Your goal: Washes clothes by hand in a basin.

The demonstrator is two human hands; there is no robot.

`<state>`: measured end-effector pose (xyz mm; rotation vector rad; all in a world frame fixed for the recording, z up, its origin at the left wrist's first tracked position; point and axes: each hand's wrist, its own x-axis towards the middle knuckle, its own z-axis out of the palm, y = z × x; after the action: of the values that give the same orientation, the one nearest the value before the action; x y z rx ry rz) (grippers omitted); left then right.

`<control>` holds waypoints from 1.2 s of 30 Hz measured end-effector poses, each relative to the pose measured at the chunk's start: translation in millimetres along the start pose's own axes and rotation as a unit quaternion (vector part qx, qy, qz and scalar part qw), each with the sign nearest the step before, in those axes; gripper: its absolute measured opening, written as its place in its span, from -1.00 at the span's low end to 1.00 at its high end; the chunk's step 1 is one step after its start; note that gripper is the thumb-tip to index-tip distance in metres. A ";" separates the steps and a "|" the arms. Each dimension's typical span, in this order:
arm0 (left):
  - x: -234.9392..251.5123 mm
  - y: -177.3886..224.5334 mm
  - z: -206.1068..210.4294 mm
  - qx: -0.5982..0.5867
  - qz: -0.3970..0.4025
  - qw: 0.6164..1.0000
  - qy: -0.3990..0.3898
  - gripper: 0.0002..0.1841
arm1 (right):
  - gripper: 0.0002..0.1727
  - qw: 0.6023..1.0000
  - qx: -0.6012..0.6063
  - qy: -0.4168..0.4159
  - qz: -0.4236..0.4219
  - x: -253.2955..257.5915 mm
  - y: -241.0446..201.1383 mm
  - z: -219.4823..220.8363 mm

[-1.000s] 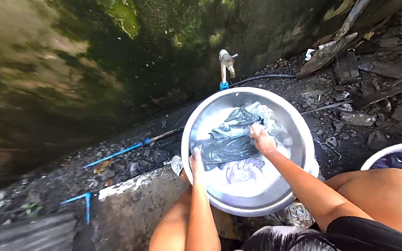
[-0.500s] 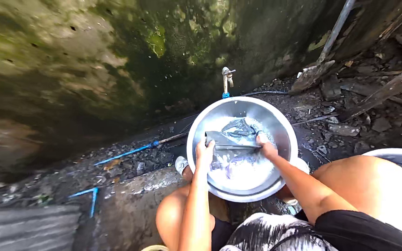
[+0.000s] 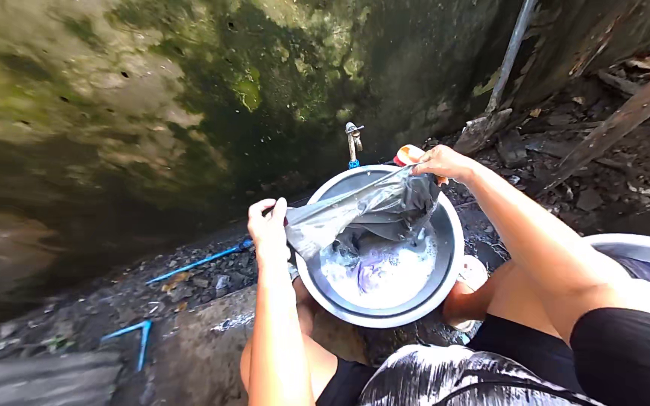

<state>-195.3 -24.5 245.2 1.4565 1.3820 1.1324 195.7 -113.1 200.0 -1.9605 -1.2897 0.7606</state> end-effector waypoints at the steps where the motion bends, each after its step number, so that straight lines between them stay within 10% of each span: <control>1: 11.3 -22.8 4.3 0.005 -0.042 0.999 -0.028 -0.70 | -0.62 0.998 -0.049 0.021 0.018 14.1 6.9 7.2; 6: 35.6 -157.0 33.5 0.345 -0.191 0.903 -0.170 -0.56 | -0.49 0.986 -0.147 0.025 0.076 44.1 31.9 82.2; 11: 26.9 -223.6 78.8 0.319 -0.125 0.916 -0.208 -0.45 | -0.29 0.977 -0.191 -0.046 0.088 34.4 73.9 203.4; 15: 11.1 -271.5 117.6 0.449 -0.101 0.856 -0.235 -0.14 | -0.08 0.960 -0.223 -0.136 0.102 2.6 122.7 282.0; 21: -34.4 -319.0 158.0 0.570 -0.093 0.772 -0.265 -0.12 | -0.15 0.937 -0.293 -0.161 0.097 -24.7 177.8 303.8; 31: 70.9 -242.0 93.4 0.414 -0.182 0.810 -0.374 -0.56 | -0.36 0.953 -0.219 -0.185 0.098 -9.0 169.6 289.7; 36: 66.5 -229.6 70.5 -0.117 -0.219 0.957 -0.150 -0.59 | -0.36 0.985 -0.128 -0.014 0.117 12.9 125.3 263.8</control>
<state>-189.2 59.4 10.6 1.0333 1.2273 0.7265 67.5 -82.7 -61.0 -2.3467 -1.2367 0.7660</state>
